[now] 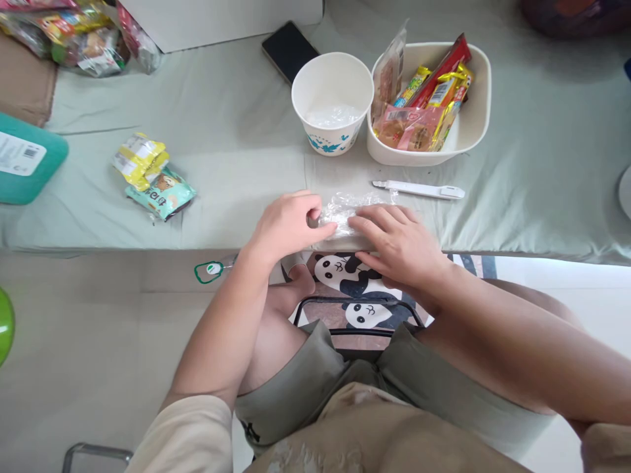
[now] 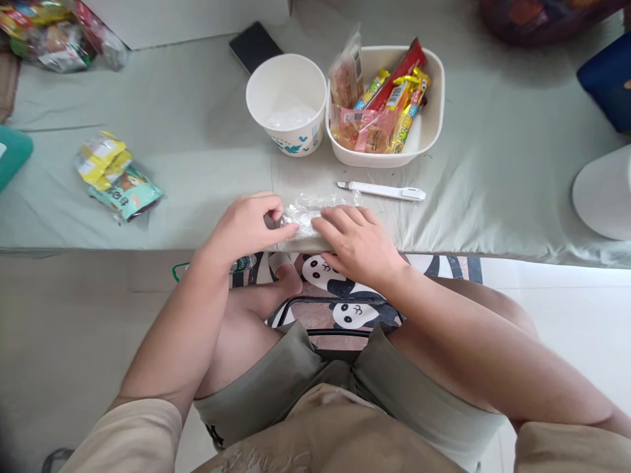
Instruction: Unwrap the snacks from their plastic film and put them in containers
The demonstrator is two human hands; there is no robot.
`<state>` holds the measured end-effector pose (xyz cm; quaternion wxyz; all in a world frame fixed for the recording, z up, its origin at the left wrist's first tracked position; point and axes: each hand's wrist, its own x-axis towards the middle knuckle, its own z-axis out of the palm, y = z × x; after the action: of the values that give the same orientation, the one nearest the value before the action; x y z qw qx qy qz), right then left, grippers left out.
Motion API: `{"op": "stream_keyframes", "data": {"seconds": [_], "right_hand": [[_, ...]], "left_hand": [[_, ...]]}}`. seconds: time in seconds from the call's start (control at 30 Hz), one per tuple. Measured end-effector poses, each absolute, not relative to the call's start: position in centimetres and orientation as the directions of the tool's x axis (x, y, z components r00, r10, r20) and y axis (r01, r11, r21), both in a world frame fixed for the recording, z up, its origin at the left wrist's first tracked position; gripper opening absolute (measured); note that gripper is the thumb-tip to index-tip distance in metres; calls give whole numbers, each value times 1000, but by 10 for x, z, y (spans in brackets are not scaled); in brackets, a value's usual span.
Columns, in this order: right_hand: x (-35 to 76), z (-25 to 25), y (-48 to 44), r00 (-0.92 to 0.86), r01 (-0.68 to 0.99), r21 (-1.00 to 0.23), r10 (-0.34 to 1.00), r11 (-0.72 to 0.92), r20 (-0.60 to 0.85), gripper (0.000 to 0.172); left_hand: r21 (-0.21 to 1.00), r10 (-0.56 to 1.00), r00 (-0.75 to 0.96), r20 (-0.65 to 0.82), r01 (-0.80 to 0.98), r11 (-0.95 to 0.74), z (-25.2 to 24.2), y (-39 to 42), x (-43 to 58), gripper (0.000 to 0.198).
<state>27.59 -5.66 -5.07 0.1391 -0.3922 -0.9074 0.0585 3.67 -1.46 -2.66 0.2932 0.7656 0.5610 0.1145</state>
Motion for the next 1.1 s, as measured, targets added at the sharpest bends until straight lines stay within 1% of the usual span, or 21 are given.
{"op": "stream_keyframes", "data": {"seconds": [0.07, 0.1, 0.13, 0.17, 0.2, 0.23, 0.27, 0.3, 0.33, 0.37, 0.4, 0.43, 0.5, 0.57, 0.6, 0.67, 0.73, 0.8, 0.9, 1.0, 1.1], "right_hand": [[276, -53, -55, -659, 690, -255, 734, 677, 164, 19], [277, -52, -55, -661, 668, -320, 733, 672, 161, 13], [278, -50, -54, -656, 628, -425, 737, 653, 162, 13], [279, -48, -54, -636, 569, -562, 755, 600, 163, 13], [279, -44, -54, -593, 489, -711, 790, 506, 154, 14], [278, -41, -55, -533, 390, -844, 838, 368, 120, 15], [276, -38, -56, -460, 281, -937, 886, 206, 57, 17], [273, -36, -56, -391, 170, -984, 920, 51, -20, 18], [269, -35, -57, -332, 67, -995, 939, -74, -92, 20], [266, -35, -57, -290, -20, -988, 946, -155, -143, 21], [262, -35, -57, -265, -82, -976, 949, -200, -172, 22], [260, -36, -56, -254, -118, -968, 949, -221, -186, 23], [258, -39, -53, -262, -107, -967, 944, -232, -198, 24], [259, -41, -50, -289, -18, -970, 930, -244, -229, 21], [260, -42, -49, -295, 23, -968, 924, -249, -245, 18], [261, -42, -46, -285, 49, -968, 925, -247, -251, 12], [261, -42, -45, -269, 19, -973, 936, -232, -228, 11], [259, -43, -44, -259, -15, -976, 944, -218, -207, 12], [255, -46, -43, -258, -55, -976, 947, -212, -191, 17], [253, -49, -41, -249, -114, -979, 959, -171, -139, 23], [253, -50, -40, -205, -176, -977, 975, -123, -86, 14]], "left_hand": [[658, 941, 335, -58, 722, -216, -27, -14, 34, 34], [694, 948, 319, -10, 685, -223, -28, -13, 33, 32], [729, 954, 297, 30, 647, -224, -29, -12, 31, 31], [767, 958, 279, 60, 602, -223, -30, -10, 29, 32], [811, 959, 274, 77, 541, -220, -31, -9, 29, 36], [864, 954, 290, 77, 459, -209, -33, -9, 29, 42], [916, 942, 330, 56, 359, -180, -34, -9, 30, 50], [959, 920, 392, 21, 254, -130, -36, -9, 32, 59], [985, 889, 458, -19, 161, -62, -37, -11, 36, 67], [995, 859, 509, -57, 100, 7, -39, -12, 41, 71], [996, 841, 534, -89, 74, 58, -40, -14, 46, 70], [994, 841, 529, -110, 77, 81, -41, -15, 51, 64], [989, 880, 459, -125, 127, 74, -42, -17, 59, 45], [986, 924, 363, -125, 148, 75, -42, -16, 63, 29], [988, 938, 320, -132, 116, 99, -42, -15, 63, 28], [981, 941, 282, -188, -1, 196, -40, -14, 62, 33], [945, 893, 352, -280, -64, 322, -36, -14, 61, 39], [925, 836, 431, -340, -8, 380, -33, -15, 61, 36], [941, 852, 408, -327, 59, 333, -32, -17, 60, 24], [953, 873, 398, -284, 14, 303, -36, -16, 59, 26], [948, 867, 422, -264, -52, 314, -38, -15, 56, 22]]}}
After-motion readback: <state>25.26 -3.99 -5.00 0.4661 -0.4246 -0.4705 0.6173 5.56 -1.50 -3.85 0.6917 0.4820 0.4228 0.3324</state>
